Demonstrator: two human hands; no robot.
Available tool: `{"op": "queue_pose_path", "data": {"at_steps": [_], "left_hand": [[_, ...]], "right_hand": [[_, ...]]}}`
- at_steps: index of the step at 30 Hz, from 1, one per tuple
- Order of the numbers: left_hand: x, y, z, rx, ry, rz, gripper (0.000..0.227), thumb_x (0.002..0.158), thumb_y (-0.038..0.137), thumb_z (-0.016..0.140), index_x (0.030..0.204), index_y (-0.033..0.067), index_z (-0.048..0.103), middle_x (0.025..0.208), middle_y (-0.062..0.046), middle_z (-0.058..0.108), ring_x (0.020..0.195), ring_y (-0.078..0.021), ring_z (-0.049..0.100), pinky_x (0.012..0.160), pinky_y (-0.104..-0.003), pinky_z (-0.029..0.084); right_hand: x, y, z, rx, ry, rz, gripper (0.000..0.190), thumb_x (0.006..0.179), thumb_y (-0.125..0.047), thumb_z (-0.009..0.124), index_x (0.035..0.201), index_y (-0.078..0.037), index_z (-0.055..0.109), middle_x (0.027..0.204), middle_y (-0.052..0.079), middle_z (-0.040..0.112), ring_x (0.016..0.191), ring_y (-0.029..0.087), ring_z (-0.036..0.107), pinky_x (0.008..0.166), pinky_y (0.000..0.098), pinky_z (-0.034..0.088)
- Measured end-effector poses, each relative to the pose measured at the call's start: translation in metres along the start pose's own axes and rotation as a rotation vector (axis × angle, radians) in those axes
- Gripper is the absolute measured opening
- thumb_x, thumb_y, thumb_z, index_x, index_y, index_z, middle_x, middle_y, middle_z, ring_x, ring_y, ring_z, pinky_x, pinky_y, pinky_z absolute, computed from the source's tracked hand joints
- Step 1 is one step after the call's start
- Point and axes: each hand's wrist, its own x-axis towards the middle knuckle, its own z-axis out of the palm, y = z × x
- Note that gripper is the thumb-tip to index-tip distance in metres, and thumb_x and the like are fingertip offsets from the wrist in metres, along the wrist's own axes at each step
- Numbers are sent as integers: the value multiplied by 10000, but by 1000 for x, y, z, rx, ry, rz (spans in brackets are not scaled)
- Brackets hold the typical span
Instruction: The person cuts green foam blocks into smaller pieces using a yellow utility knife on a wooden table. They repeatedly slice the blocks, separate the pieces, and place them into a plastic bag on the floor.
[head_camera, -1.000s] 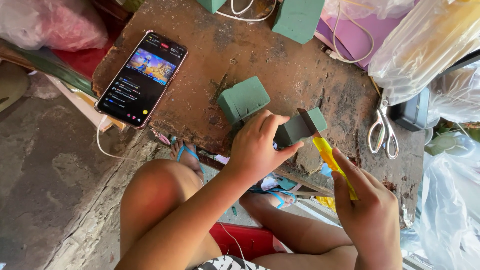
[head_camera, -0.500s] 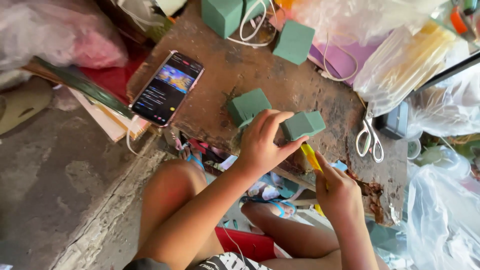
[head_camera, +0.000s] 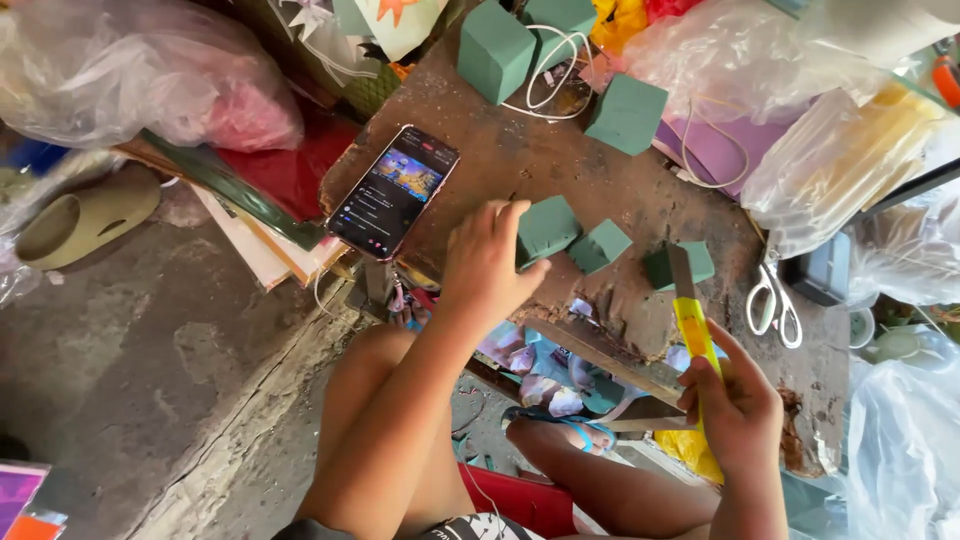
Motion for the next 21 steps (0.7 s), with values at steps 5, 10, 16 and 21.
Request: {"op": "queue_pose_path", "data": {"at_steps": [5,10,16,21], "left_hand": [[0,-8,-20,-352,-64,-121,538,826,428,710,1232,112,552,1094,-103,722,871,-282,705,734,-452,537],[0,-19,-43,-335,-181,-163,563,934,609,441,1018,104,675,979,-68,755,894,-272,698,742,-407,519],[-6,-15,-48,-214,-39,-26,607,954,612,466,1236,94,612,1225,-113,654,1092,-358,594,920,-503,449],[-10,-20,-38,-97,-77,7,601,916,621,554,1163,84,663,1135,-82,674,1042,-330,598,859,-489,458]], "right_hand": [[-13,12,11,151,5,-263,497,1015,1,547,1506,45,495,768,173,675,513,194,624,451,269,521],[-25,8,32,90,-25,-265,475,990,1,562,1461,46,519,733,146,697,476,154,637,418,234,526],[-27,-11,56,-36,-38,-241,451,984,-59,591,1430,2,575,719,102,698,480,133,617,432,231,516],[-25,-16,60,-22,-29,-283,463,988,-47,581,1444,26,550,729,109,703,473,131,613,423,224,514]]}}
